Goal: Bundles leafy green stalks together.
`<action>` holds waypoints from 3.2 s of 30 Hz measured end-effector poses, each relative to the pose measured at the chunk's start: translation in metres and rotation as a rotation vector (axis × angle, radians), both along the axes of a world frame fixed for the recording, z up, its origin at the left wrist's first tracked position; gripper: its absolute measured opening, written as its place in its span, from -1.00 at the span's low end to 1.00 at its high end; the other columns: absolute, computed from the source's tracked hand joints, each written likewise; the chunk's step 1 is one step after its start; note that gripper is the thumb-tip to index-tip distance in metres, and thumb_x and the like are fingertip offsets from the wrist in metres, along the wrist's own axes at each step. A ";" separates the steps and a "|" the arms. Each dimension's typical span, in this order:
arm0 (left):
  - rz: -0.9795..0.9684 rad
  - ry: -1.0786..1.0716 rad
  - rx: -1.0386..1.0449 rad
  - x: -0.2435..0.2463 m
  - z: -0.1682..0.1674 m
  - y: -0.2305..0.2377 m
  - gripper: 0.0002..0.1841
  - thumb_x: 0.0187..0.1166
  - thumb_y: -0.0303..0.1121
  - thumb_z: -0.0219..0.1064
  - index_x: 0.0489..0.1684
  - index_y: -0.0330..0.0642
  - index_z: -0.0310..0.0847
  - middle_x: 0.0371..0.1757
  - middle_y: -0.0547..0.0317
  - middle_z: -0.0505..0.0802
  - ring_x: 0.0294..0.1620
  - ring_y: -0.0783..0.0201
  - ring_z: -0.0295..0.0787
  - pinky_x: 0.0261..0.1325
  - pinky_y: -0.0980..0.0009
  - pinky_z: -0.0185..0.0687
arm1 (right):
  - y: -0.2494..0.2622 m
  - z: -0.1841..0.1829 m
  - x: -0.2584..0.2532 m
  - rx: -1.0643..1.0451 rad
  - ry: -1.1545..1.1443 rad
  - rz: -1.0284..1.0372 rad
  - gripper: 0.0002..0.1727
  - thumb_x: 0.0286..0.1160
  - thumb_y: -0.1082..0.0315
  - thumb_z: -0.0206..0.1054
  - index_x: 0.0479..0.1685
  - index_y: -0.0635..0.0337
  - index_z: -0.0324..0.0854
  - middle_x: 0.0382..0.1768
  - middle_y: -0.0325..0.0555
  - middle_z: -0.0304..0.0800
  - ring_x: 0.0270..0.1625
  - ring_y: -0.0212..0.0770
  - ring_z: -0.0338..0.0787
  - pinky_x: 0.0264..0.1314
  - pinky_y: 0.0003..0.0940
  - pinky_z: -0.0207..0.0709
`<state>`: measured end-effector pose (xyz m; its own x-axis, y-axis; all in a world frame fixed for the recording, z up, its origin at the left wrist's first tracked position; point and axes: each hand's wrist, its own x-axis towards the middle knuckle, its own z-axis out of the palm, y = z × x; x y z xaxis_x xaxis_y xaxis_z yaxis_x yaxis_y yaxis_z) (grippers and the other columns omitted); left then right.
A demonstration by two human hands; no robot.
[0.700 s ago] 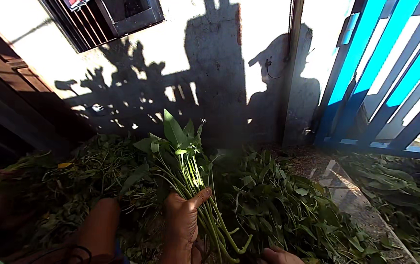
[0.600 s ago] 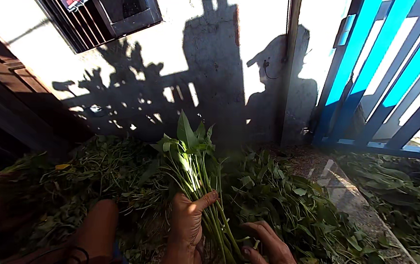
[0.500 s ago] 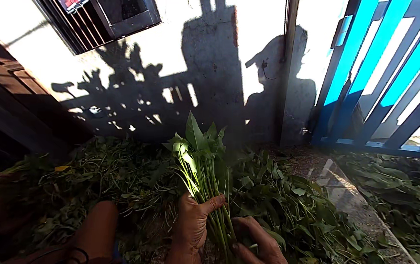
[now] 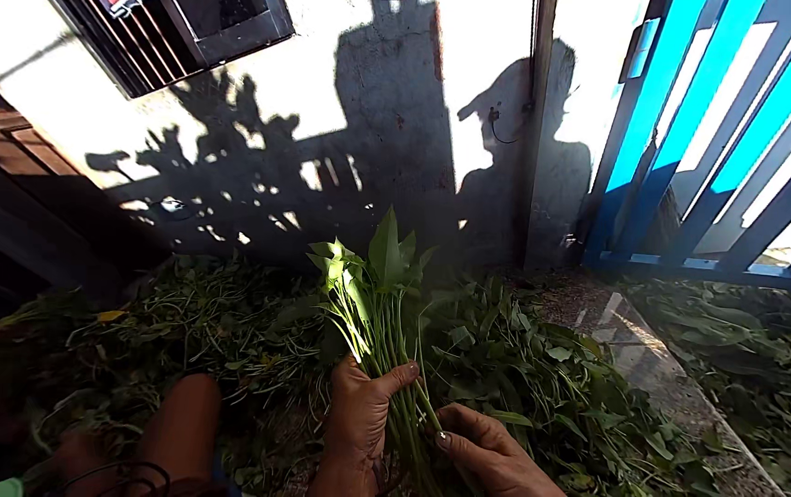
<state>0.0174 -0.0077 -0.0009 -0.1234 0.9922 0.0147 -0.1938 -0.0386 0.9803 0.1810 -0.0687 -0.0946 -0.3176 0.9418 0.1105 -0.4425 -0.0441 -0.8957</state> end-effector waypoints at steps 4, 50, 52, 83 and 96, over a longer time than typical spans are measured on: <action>0.167 -0.032 0.020 -0.002 -0.003 0.004 -0.55 0.01 -0.88 0.58 -0.06 -0.60 0.60 -0.27 -0.38 0.87 -0.34 -0.17 0.91 -0.22 0.00 0.93 | 0.003 -0.008 0.007 0.098 -0.143 0.029 -0.68 0.79 0.19 0.18 -0.26 0.15 0.73 -0.26 -0.27 0.65 -0.19 -0.42 0.61 -0.10 -0.46 0.52; 0.449 -0.326 -0.130 -0.032 0.017 0.013 -0.83 0.65 -0.57 0.23 0.08 -0.44 0.55 -0.20 -0.25 0.84 -0.28 -0.06 0.89 -0.22 0.07 0.89 | 0.075 -0.214 0.144 -0.767 -1.427 -0.452 -0.43 0.69 -0.01 0.20 0.47 0.24 0.59 0.49 0.37 0.56 0.57 0.30 0.57 0.52 0.25 0.48; 0.405 -0.319 -0.149 -0.027 0.018 0.012 -0.86 0.67 -0.56 0.20 0.02 -0.45 0.58 -0.20 -0.24 0.85 -0.28 -0.05 0.90 -0.23 0.09 0.90 | 0.074 -0.217 0.133 -0.750 -1.386 -0.428 -0.41 0.69 0.04 0.22 0.55 0.26 0.50 0.56 0.39 0.46 0.60 0.33 0.51 0.54 0.24 0.47; 0.228 -0.163 -0.175 0.017 -0.002 0.008 -0.64 0.39 -0.77 0.41 0.14 -0.61 0.49 -0.24 -0.40 0.87 -0.33 -0.22 0.91 -0.25 -0.04 0.91 | 0.024 -0.087 0.073 -0.207 -0.103 -0.834 -0.79 0.67 0.47 0.22 0.08 0.41 0.65 -0.35 -0.01 0.83 -0.45 -0.24 0.75 -0.41 -0.39 0.65; 0.104 -0.053 -0.144 0.021 -0.019 -0.001 -0.54 0.16 -0.81 0.56 0.07 -0.64 0.53 -0.26 -0.39 0.88 -0.29 -0.20 0.92 -0.14 0.00 0.92 | -0.007 -0.034 0.007 0.074 -0.079 -0.637 -0.77 0.53 0.60 0.34 0.11 0.40 0.70 -0.15 -0.05 0.87 -0.15 -0.26 0.85 -0.01 -0.32 0.79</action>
<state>0.0388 -0.0090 -0.0201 -0.2221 0.9655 -0.1362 -0.2474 0.0794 0.9657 0.1880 -0.0762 -0.1285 0.2915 0.9392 0.1812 -0.2943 0.2683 -0.9173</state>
